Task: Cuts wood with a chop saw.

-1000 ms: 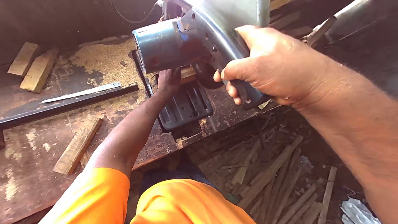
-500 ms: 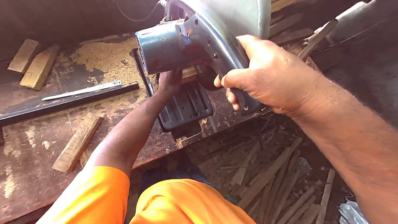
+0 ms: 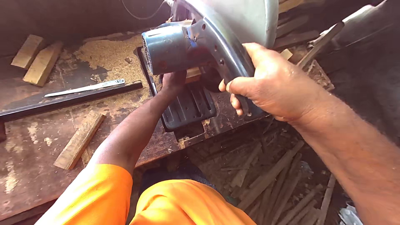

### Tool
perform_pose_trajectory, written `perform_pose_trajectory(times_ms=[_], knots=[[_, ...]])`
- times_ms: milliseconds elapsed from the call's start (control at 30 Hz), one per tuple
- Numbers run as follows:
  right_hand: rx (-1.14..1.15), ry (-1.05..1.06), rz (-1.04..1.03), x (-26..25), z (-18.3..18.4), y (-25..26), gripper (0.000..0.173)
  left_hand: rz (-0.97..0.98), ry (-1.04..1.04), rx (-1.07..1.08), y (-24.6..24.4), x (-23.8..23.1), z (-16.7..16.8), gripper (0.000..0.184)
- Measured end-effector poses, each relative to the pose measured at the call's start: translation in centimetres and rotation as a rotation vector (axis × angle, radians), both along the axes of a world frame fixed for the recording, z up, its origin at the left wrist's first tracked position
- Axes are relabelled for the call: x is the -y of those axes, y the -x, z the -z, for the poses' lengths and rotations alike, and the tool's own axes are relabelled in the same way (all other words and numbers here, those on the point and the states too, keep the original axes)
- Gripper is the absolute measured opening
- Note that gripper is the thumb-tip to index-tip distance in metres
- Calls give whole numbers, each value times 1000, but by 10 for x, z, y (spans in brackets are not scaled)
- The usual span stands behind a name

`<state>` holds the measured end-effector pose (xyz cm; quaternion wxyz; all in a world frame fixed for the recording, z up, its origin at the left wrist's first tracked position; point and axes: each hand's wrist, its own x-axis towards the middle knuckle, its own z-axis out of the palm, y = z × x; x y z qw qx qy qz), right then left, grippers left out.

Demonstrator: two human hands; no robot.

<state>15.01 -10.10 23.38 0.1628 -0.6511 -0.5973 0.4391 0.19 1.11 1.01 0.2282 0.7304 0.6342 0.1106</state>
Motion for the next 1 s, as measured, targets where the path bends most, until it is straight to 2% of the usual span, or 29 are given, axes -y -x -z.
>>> perform_pose_trajectory(times_ms=[167, 400, 700, 833, 933, 1000], knots=[[3, 5, 6, 2, 3, 0, 59, 41, 25, -97, -1, 1, -2, 46], [7, -7, 16, 5, 9, -1, 63, 37, -38, -59, 0, -2, 8, 42], [-8, -15, 21, 10, 16, -1, 66, 80, -8, -119, 0, 1, 8, 44], [-20, -31, 20, 13, 20, -1, 65, 43, -54, -41, 2, 3, 14, 40], [-17, -40, 19, 15, 22, -1, 67, -31, -64, 160, 6, 5, 15, 37], [-14, -50, 16, 19, 29, -1, 69, -41, -59, 161, 6, 7, 15, 38]])
